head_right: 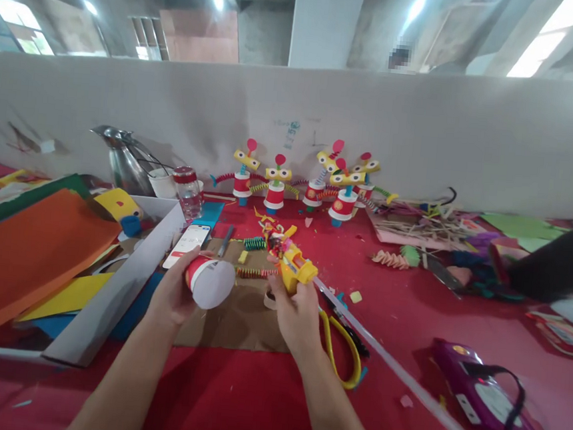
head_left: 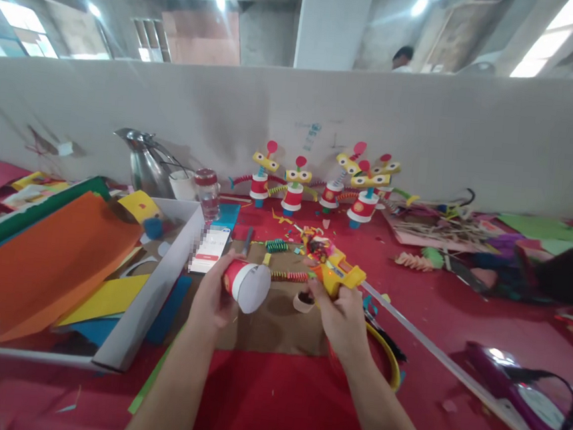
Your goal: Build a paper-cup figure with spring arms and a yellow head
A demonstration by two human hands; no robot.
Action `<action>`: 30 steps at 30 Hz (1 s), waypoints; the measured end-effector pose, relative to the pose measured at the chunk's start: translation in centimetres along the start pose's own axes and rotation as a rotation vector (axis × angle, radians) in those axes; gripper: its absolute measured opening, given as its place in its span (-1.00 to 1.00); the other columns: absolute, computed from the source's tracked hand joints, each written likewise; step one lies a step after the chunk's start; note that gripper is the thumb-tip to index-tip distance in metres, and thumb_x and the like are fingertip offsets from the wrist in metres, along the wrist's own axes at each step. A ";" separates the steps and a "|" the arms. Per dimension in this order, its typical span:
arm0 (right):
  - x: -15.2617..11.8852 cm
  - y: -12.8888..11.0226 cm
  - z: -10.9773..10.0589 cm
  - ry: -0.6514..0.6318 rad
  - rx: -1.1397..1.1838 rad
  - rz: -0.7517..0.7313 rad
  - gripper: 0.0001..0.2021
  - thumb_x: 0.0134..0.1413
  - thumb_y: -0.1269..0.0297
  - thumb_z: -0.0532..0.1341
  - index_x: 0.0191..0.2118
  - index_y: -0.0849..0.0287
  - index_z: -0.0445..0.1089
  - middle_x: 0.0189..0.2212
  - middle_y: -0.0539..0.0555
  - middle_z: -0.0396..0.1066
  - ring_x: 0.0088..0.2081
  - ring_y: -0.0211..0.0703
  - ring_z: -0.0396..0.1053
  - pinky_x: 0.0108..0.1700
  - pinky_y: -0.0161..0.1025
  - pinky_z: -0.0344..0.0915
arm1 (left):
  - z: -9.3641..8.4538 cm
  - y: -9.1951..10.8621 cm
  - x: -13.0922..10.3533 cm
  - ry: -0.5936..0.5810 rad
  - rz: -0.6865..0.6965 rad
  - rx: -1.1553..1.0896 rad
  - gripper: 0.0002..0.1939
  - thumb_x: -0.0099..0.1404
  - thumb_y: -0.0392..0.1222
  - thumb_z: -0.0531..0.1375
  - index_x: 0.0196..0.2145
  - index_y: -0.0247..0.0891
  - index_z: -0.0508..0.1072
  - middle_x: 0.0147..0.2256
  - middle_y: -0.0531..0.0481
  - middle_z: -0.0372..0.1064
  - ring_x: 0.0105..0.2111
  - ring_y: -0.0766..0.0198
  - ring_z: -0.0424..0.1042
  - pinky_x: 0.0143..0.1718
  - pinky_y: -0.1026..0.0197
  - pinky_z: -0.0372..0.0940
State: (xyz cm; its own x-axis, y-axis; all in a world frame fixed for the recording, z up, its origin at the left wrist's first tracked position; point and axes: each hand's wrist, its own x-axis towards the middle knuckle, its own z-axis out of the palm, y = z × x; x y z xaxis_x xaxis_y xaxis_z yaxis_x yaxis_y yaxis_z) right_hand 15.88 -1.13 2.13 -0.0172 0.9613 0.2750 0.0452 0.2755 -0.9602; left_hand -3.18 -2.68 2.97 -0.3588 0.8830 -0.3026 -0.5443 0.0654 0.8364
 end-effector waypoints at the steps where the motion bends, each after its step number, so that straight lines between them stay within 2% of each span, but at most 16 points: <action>1: -0.2 0.0 0.3 -0.011 0.025 0.013 -0.71 0.08 0.07 0.25 -0.21 0.19 0.47 -0.49 0.02 0.44 -0.45 -0.15 0.38 -0.32 -0.20 0.34 | 0.2 0.1 0.0 -0.002 -0.070 -0.064 -0.70 0.08 0.01 0.31 -0.38 -0.30 0.50 -0.49 0.01 0.46 -0.52 0.30 0.43 -0.48 0.28 0.30; 4: -1.0 -0.2 1.5 -0.057 0.174 0.082 -0.73 -0.03 0.12 0.34 -0.24 0.18 0.46 -0.46 0.00 0.44 -0.47 -0.20 0.35 -0.37 -0.23 0.34 | 1.2 -0.5 -0.3 -0.045 -0.151 -0.147 -0.70 0.13 0.02 0.28 -0.40 -0.32 0.49 -0.53 0.01 0.46 -0.55 0.30 0.43 -0.50 0.28 0.31; 7: -1.7 -0.9 2.5 -0.075 0.318 0.117 -0.64 -0.27 0.21 0.47 -0.28 0.16 0.43 -0.33 0.03 0.49 -0.32 -0.13 0.44 -0.25 -0.20 0.40 | 2.2 -1.6 -1.0 -0.050 -0.142 -0.182 -0.75 0.14 -0.04 0.28 -0.41 -0.32 0.47 -0.53 0.02 0.47 -0.54 0.30 0.44 -0.48 0.29 0.34; 9: -1.9 -1.3 2.8 -0.054 0.347 0.115 -0.58 -0.35 0.23 0.49 -0.26 0.15 0.43 -0.30 0.03 0.51 -0.26 -0.09 0.46 -0.20 -0.18 0.42 | 2.7 -2.1 -1.5 -0.047 -0.120 -0.200 -0.78 0.10 -0.09 0.31 -0.40 -0.30 0.45 -0.53 0.04 0.47 -0.54 0.31 0.44 -0.48 0.31 0.35; 13: -1.7 -1.1 2.5 0.024 0.343 0.190 -0.56 -0.38 0.24 0.50 -0.27 0.14 0.41 -0.38 -0.01 0.49 -0.36 -0.14 0.43 -0.29 -0.21 0.43 | 3.2 -2.6 -2.1 -0.042 -0.101 -0.239 -0.80 0.06 -0.13 0.33 -0.40 -0.28 0.44 -0.52 0.07 0.46 -0.54 0.32 0.45 -0.49 0.32 0.35; 16: -1.5 -0.3 2.3 0.027 0.381 0.246 -0.57 -0.34 0.26 0.49 -0.27 0.13 0.37 -0.43 -0.05 0.45 -0.41 -0.18 0.41 -0.33 -0.22 0.42 | 3.2 -2.7 -2.0 -0.027 -0.091 -0.254 -0.82 0.05 -0.16 0.33 -0.41 -0.28 0.45 -0.51 0.08 0.47 -0.55 0.35 0.44 -0.49 0.34 0.35; 20: -1.5 0.4 2.3 -0.027 0.506 0.218 -0.63 -0.15 0.24 0.42 -0.19 0.12 0.35 -0.27 0.02 0.50 -0.20 -0.10 0.47 -0.07 -0.13 0.41 | 3.1 -2.6 -1.8 -0.012 -0.061 -0.248 -0.83 0.03 -0.19 0.32 -0.41 -0.29 0.45 -0.53 0.09 0.46 -0.56 0.36 0.42 -0.50 0.34 0.34; 22: -1.5 0.4 2.3 -0.068 0.539 0.187 -0.67 -0.09 0.23 0.39 -0.17 0.11 0.36 -0.24 0.03 0.50 -0.17 -0.10 0.47 -0.02 -0.12 0.39 | 3.0 -2.6 -1.8 -0.015 -0.051 -0.235 -0.82 0.03 -0.18 0.33 -0.41 -0.30 0.46 -0.53 0.08 0.47 -0.55 0.35 0.44 -0.50 0.34 0.34; 27: -1.6 -0.1 2.2 -0.103 0.465 0.145 -0.66 -0.15 0.22 0.43 -0.20 0.13 0.41 -0.26 0.03 0.50 -0.21 -0.10 0.46 -0.10 -0.16 0.41 | 3.1 -2.6 -2.1 -0.073 -0.080 -0.253 -0.83 0.07 -0.15 0.31 -0.42 -0.28 0.46 -0.52 0.06 0.49 -0.53 0.31 0.47 -0.47 0.31 0.36; 30: -1.6 -0.1 2.1 -0.106 0.356 0.086 -0.74 0.01 0.15 0.33 -0.19 0.15 0.41 -0.31 0.04 0.49 -0.26 -0.13 0.45 -0.16 -0.19 0.41 | 3.2 -2.6 -2.2 -0.058 -0.100 -0.289 -0.85 0.15 -0.15 0.24 -0.44 -0.30 0.47 -0.53 0.06 0.49 -0.55 0.33 0.47 -0.47 0.33 0.36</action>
State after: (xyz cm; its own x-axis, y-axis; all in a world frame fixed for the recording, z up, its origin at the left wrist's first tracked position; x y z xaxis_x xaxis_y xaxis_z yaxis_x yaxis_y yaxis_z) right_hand 13.85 -2.69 1.73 -0.1322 0.9700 0.2042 -0.2982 0.1575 -0.9414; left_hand 1.43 -3.27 2.96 -0.2534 0.9045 -0.3429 -0.7708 0.0255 0.6366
